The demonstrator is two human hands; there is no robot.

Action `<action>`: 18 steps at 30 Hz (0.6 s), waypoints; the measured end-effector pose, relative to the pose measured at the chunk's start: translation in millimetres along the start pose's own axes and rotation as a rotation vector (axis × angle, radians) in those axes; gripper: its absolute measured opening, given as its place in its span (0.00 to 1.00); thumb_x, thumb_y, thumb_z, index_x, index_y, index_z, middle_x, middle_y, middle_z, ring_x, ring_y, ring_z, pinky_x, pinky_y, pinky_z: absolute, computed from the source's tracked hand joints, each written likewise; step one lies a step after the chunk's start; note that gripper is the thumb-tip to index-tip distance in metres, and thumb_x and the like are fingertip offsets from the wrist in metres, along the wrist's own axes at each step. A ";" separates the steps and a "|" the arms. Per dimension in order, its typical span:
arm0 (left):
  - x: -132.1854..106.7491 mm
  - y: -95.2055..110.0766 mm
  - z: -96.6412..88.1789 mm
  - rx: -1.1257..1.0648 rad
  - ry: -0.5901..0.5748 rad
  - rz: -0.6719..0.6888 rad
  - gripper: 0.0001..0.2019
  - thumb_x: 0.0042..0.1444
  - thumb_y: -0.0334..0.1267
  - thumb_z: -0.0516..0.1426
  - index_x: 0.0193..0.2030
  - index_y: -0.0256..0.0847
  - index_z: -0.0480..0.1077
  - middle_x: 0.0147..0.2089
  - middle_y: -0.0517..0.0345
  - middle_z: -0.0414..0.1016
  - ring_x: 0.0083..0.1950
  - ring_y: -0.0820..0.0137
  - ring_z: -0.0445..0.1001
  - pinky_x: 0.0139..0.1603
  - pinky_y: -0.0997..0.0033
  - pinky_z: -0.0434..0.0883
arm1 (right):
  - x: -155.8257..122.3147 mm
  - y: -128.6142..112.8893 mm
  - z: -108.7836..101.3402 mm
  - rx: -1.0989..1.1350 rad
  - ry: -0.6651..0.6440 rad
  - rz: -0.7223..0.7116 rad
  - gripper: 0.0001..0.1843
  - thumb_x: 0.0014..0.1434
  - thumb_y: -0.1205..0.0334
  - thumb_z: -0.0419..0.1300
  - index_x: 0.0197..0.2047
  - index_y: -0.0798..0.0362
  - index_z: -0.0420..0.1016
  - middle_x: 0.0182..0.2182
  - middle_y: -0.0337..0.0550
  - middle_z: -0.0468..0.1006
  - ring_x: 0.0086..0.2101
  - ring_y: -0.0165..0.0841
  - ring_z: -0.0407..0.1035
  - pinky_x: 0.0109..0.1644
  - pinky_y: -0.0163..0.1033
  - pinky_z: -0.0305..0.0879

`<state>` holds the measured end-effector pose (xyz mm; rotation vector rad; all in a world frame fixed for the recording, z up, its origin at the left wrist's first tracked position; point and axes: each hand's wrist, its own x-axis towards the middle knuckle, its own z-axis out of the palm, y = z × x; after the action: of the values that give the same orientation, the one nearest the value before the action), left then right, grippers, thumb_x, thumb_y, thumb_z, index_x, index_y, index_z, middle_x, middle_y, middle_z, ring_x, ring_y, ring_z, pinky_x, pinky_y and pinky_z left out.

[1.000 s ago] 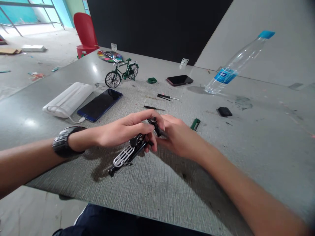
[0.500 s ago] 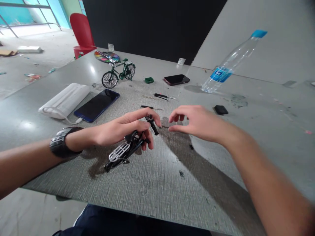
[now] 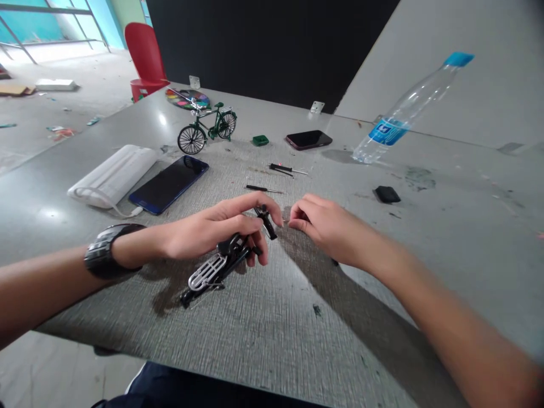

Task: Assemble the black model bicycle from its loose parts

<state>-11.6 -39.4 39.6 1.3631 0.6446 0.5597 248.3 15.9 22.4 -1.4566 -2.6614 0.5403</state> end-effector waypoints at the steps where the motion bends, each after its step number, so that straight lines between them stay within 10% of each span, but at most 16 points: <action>1: 0.0 0.5 0.3 -0.003 0.001 -0.006 0.09 0.72 0.42 0.49 0.53 0.43 0.64 0.38 0.53 0.80 0.36 0.66 0.79 0.38 0.67 0.76 | -2.6 1.2 2.7 0.009 0.033 -0.014 0.11 0.71 0.55 0.53 0.40 0.49 0.72 0.43 0.44 0.75 0.40 0.37 0.71 0.44 0.44 0.63; 18: -8.9 32.8 -14.1 -0.031 0.143 0.187 0.03 0.71 0.33 0.48 0.48 0.40 0.61 0.44 0.48 0.83 0.40 0.63 0.84 0.38 0.67 0.78 | -16.1 3.5 8.6 0.054 0.136 -0.080 0.08 0.70 0.56 0.56 0.40 0.49 0.72 0.42 0.43 0.76 0.37 0.35 0.71 0.40 0.41 0.64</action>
<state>-27.6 -31.5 71.7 1.3703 0.6247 0.8205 258.2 1.9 15.0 -1.3167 -2.5666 0.4841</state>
